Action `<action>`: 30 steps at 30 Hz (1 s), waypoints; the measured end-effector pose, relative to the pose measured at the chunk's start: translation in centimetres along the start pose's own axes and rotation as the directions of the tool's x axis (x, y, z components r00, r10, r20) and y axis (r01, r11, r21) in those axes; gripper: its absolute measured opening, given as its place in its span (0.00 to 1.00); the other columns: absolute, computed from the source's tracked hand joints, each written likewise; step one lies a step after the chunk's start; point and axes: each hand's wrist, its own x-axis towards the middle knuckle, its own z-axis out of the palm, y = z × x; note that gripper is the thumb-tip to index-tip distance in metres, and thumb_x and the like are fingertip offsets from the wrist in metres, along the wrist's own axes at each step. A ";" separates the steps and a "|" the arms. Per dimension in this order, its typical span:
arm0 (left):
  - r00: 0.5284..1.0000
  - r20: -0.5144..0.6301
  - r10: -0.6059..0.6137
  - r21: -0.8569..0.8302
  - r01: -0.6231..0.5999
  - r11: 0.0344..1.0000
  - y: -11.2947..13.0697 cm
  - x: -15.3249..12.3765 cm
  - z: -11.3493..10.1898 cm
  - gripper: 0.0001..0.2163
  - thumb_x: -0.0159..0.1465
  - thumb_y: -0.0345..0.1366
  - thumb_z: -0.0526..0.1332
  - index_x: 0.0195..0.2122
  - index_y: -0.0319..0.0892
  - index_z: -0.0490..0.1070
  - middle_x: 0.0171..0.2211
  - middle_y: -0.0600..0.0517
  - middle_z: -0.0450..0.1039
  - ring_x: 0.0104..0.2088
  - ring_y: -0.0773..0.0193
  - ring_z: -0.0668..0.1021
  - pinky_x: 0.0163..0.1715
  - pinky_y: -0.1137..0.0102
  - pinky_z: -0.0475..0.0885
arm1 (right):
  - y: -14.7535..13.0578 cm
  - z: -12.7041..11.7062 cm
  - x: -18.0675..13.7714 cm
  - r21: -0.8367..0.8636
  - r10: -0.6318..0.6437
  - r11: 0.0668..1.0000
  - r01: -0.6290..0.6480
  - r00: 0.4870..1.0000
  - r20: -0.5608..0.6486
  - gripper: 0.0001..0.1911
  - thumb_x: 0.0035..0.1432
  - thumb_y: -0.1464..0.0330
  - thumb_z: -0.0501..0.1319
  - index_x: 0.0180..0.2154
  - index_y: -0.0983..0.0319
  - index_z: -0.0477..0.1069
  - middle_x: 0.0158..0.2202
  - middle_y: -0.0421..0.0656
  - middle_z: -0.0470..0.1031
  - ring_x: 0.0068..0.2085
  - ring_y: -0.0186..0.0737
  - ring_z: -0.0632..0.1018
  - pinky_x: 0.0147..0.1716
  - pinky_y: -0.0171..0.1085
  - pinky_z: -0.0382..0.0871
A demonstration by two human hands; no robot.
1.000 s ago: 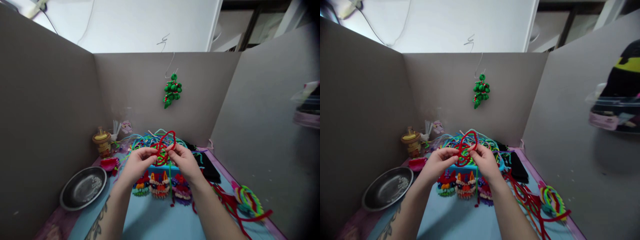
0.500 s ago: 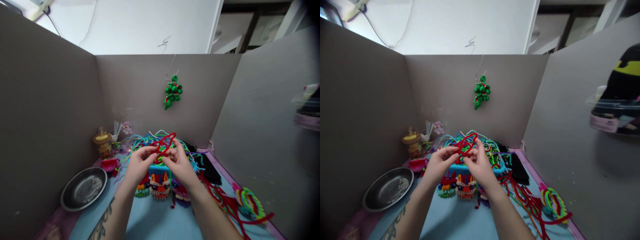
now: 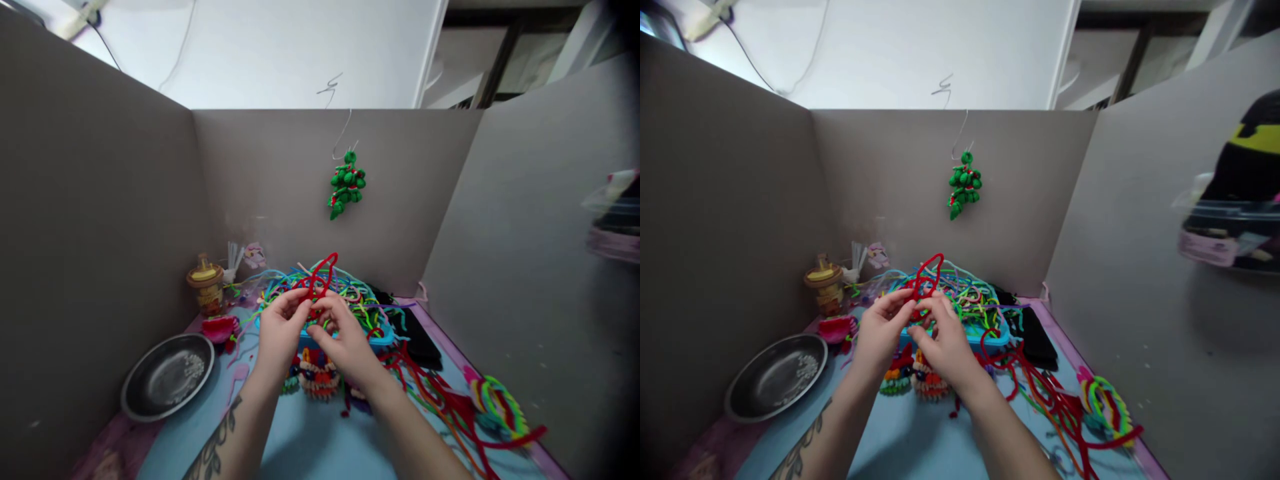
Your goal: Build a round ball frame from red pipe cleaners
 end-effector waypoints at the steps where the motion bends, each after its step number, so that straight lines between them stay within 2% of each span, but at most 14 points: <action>1: 1.000 0.002 0.000 -0.001 0.000 1.000 -0.1 0.0 0.0 0.11 0.51 0.34 0.66 0.36 0.38 0.76 0.33 0.48 0.80 0.34 0.60 0.80 0.37 0.67 0.73 | -0.1 0.1 0.0 -0.007 0.004 1.000 -0.004 1.000 -0.012 0.10 0.54 0.71 0.60 0.40 0.57 0.67 0.48 0.45 0.64 0.34 0.35 0.72 0.30 0.35 0.67; 4: 1.000 0.013 -0.009 -0.006 0.009 1.000 -0.3 0.0 0.0 0.11 0.51 0.34 0.66 0.36 0.38 0.76 0.33 0.48 0.80 0.34 0.60 0.80 0.37 0.67 0.74 | -0.4 0.4 0.1 -0.023 0.019 1.000 -0.020 0.997 -0.077 0.05 0.56 0.70 0.58 0.36 0.57 0.67 0.46 0.46 0.66 0.44 0.44 0.72 0.31 0.36 0.68; 7: 1.000 0.019 -0.012 -0.012 0.013 1.000 -0.2 0.0 0.0 0.11 0.51 0.34 0.66 0.36 0.38 0.76 0.32 0.48 0.80 0.33 0.60 0.80 0.37 0.67 0.74 | -0.6 0.7 0.0 -0.040 0.010 0.999 -0.016 0.990 -0.143 0.02 0.57 0.69 0.58 0.33 0.58 0.68 0.44 0.48 0.68 0.57 0.52 0.63 0.33 0.37 0.68; 9: 1.000 0.009 -0.009 -0.008 0.009 1.000 -0.2 0.0 0.0 0.11 0.51 0.34 0.66 0.35 0.38 0.76 0.32 0.48 0.80 0.33 0.61 0.80 0.36 0.68 0.74 | -0.6 0.9 -0.1 -0.062 -0.014 0.998 0.004 0.985 -0.170 0.03 0.57 0.70 0.57 0.32 0.58 0.69 0.44 0.48 0.68 0.60 0.53 0.59 0.36 0.40 0.68; 12: 1.000 -0.011 -0.013 -0.013 0.013 1.000 -0.1 -0.1 0.1 0.11 0.51 0.34 0.67 0.36 0.38 0.75 0.31 0.49 0.79 0.32 0.62 0.79 0.34 0.69 0.73 | -0.5 1.1 -0.3 -0.119 -0.068 0.992 0.040 0.968 -0.241 0.04 0.57 0.70 0.57 0.32 0.58 0.71 0.45 0.48 0.67 0.59 0.52 0.60 0.42 0.42 0.66; 14: 0.999 -0.034 -0.020 -0.029 0.019 0.999 -0.2 -0.1 0.1 0.12 0.51 0.34 0.67 0.37 0.38 0.75 0.31 0.49 0.79 0.32 0.63 0.79 0.33 0.70 0.73 | -0.5 1.1 -0.4 -0.160 -0.102 0.986 0.052 0.942 -0.321 0.04 0.57 0.71 0.58 0.32 0.58 0.71 0.44 0.48 0.66 0.52 0.48 0.67 0.42 0.42 0.66; 16: 0.998 -0.057 -0.018 -0.043 0.015 0.999 -0.2 -0.1 0.1 0.13 0.51 0.34 0.67 0.37 0.38 0.75 0.32 0.49 0.79 0.33 0.62 0.79 0.34 0.70 0.73 | -0.5 1.1 -0.4 -0.165 -0.137 0.982 0.088 0.937 -0.321 0.04 0.56 0.72 0.58 0.31 0.58 0.71 0.38 0.45 0.67 0.41 0.43 0.71 0.40 0.41 0.66; 19: 0.997 -0.076 0.013 -0.036 -0.016 0.999 -0.3 0.0 -0.1 0.13 0.51 0.35 0.67 0.38 0.38 0.75 0.33 0.48 0.79 0.34 0.62 0.79 0.36 0.69 0.73 | -0.9 1.0 -0.3 -0.090 -0.215 0.974 0.206 0.971 -0.107 0.06 0.56 0.74 0.56 0.29 0.58 0.68 0.29 0.40 0.69 0.33 0.39 0.71 0.36 0.38 0.65; 23: 0.996 -0.085 0.042 -0.027 -0.044 0.999 -0.4 0.3 -0.5 0.12 0.52 0.35 0.67 0.38 0.39 0.75 0.33 0.50 0.78 0.34 0.63 0.78 0.36 0.70 0.72 | -2.2 0.2 -0.6 0.037 -0.283 0.959 0.280 0.943 0.174 0.07 0.54 0.75 0.55 0.28 0.58 0.68 0.27 0.40 0.71 0.32 0.38 0.71 0.36 0.38 0.66; 27: 0.997 -0.079 0.026 -0.041 -0.029 0.999 -0.3 0.4 -0.7 0.12 0.51 0.35 0.68 0.37 0.39 0.75 0.33 0.50 0.78 0.33 0.65 0.78 0.35 0.71 0.72 | -3.2 -0.8 -0.9 0.214 -0.277 0.955 0.207 0.883 0.379 0.06 0.55 0.72 0.57 0.27 0.58 0.69 0.27 0.40 0.72 0.33 0.37 0.72 0.37 0.38 0.68; 28: 0.997 -0.075 0.020 -0.042 -0.023 0.999 -0.3 0.5 -0.7 0.13 0.51 0.35 0.68 0.37 0.38 0.75 0.32 0.50 0.78 0.32 0.65 0.78 0.35 0.71 0.72 | -3.2 -1.1 -0.9 0.280 -0.298 0.941 0.190 0.857 0.421 0.07 0.55 0.71 0.58 0.25 0.59 0.68 0.26 0.40 0.73 0.32 0.37 0.72 0.37 0.37 0.68; 30: 0.998 -0.066 0.009 -0.042 -0.011 0.999 -0.4 0.5 -0.8 0.13 0.51 0.35 0.68 0.37 0.38 0.75 0.32 0.50 0.78 0.31 0.65 0.78 0.34 0.71 0.72 | -3.0 -1.5 -0.8 0.446 -0.377 0.885 0.135 0.771 0.514 0.10 0.55 0.66 0.61 0.23 0.60 0.68 0.24 0.40 0.72 0.30 0.36 0.73 0.35 0.36 0.69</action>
